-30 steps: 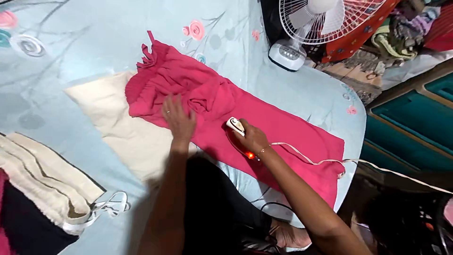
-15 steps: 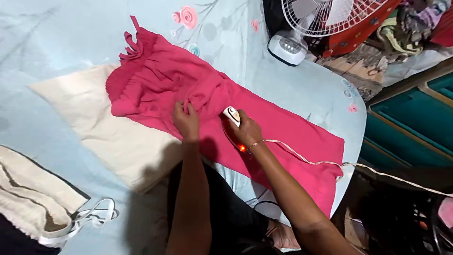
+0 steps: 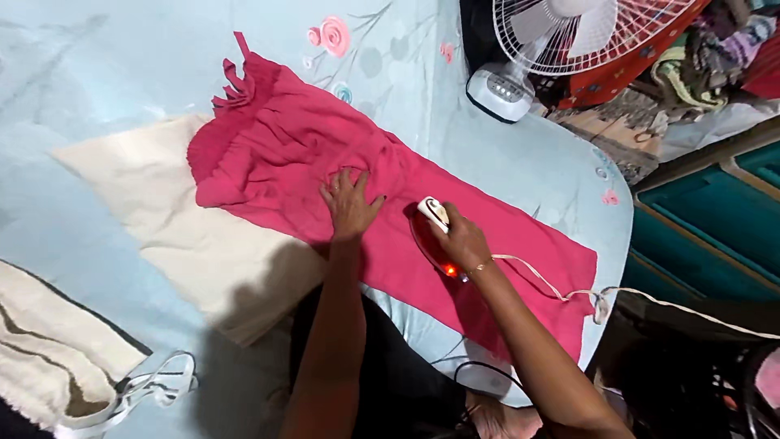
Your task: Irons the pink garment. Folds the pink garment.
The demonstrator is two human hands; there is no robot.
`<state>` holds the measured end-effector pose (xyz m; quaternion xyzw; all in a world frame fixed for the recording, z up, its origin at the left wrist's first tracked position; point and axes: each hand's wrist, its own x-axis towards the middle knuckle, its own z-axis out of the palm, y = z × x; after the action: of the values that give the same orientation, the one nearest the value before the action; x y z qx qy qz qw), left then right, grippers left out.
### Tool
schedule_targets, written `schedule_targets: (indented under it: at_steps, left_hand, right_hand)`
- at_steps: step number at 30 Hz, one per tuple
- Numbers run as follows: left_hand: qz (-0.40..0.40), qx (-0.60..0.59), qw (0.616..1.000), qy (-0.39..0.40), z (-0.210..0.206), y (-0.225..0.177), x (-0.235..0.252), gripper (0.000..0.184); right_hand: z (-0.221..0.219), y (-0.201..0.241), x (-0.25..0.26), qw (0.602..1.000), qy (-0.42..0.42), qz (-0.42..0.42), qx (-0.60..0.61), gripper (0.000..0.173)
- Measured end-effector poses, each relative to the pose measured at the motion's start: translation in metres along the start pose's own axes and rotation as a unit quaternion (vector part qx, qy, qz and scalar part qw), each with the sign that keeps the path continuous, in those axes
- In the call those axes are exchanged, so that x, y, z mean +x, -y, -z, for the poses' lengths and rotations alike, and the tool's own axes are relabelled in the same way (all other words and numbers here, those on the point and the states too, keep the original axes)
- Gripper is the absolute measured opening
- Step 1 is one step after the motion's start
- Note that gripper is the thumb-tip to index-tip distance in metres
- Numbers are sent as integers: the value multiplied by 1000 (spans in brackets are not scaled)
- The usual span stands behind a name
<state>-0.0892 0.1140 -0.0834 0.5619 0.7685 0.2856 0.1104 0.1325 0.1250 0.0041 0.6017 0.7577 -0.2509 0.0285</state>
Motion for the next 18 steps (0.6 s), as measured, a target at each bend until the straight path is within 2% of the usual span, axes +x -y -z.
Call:
schedule_targets:
  at_steps: [2,4,5,7,10,12,15,18]
  left_hand:
    - [-1,14,1000,19,-2,-7,3,53]
    - [-6,6,1000,6,-7,-12,5,30]
    - [-3,-5,1000,-8,-9,-13,5,24]
    - [21,-56,996,-60,-6,-13,6,24]
    - [100,-162,976,-110,9,-12,9,28]
    - [112,-203,963,-141,11,-8,8,26]
    - [103,-216,962,-134,11,-5,5,22]
    - [66,-164,982,-68,16,-3,0,23]
  right_hand:
    - [3,-8,-9,1000,-4,-3,26,58]
    - [7,-9,-11,998,13,4,59,57]
    - [7,-9,-10,998,12,13,68,54]
    - [5,-5,-3,996,5,31,78,50]
    - [3,10,15,996,0,29,89,47]
    - [-1,23,33,994,-12,29,103,45]
    - [-9,45,68,990,-47,33,126,48]
    - [-8,66,105,987,-74,21,138,49]
